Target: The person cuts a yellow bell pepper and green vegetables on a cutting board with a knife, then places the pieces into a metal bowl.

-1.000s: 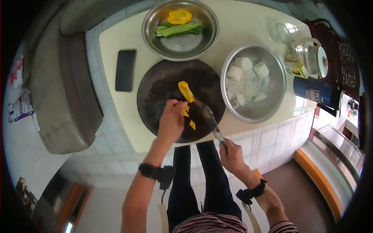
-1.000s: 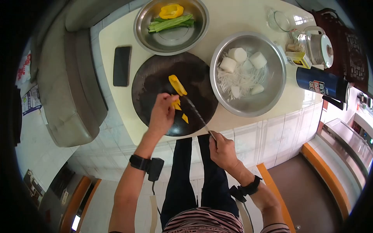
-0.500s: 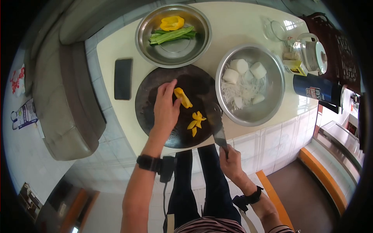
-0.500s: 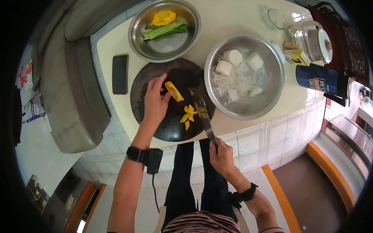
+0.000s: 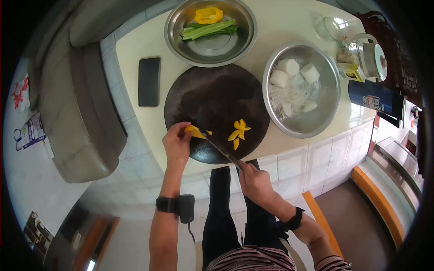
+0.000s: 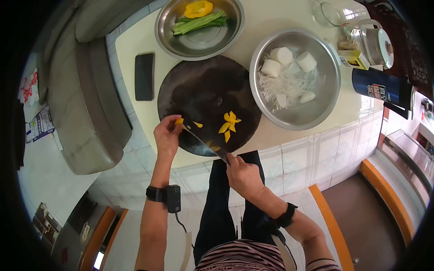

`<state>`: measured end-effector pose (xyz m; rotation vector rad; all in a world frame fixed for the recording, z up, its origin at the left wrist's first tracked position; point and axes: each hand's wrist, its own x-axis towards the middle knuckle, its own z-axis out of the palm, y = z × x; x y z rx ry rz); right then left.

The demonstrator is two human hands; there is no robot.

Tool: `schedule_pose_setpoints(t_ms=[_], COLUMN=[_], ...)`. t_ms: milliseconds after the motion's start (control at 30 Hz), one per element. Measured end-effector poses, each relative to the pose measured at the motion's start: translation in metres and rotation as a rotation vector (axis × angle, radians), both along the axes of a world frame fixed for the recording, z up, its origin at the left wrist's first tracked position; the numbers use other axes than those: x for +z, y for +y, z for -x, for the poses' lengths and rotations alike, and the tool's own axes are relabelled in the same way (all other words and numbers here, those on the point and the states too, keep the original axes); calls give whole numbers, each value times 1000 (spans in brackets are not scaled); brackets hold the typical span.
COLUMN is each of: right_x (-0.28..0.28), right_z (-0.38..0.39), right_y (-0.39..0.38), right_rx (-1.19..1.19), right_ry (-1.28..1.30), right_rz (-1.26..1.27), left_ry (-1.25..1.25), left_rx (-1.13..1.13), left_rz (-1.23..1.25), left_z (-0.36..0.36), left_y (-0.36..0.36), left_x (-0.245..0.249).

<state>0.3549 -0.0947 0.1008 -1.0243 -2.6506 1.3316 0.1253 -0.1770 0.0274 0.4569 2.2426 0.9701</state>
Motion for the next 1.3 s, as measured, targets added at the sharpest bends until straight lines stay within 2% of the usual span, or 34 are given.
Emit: schedule_pose_setpoints(t_ms=[100, 233, 400, 900, 1133, 1300], right_x=[-6, -11, -6, -22, -39, -46], right_z=[3, 2, 3, 7, 51, 27], right_y=[-7, -7, -6, -25, -26, -30], right_rx=[76, 75, 63, 82, 45, 18], right_ry=[-59, -86, -40, -187, -180, -195], right_rz=[-41, -32, -2, -125, -152, -116], left_ry=[-9, -82, -114, -80, -6, 1], left_rx=[71, 92, 166, 168, 139, 177], left_rz=[-38, 24, -44, -97, -22, -57], left_z=[-1, 0, -2, -4, -6, -18], left_y=[5, 2, -3, -4, -3, -23], left_x=[1, -3, -8, -10, -7, -1])
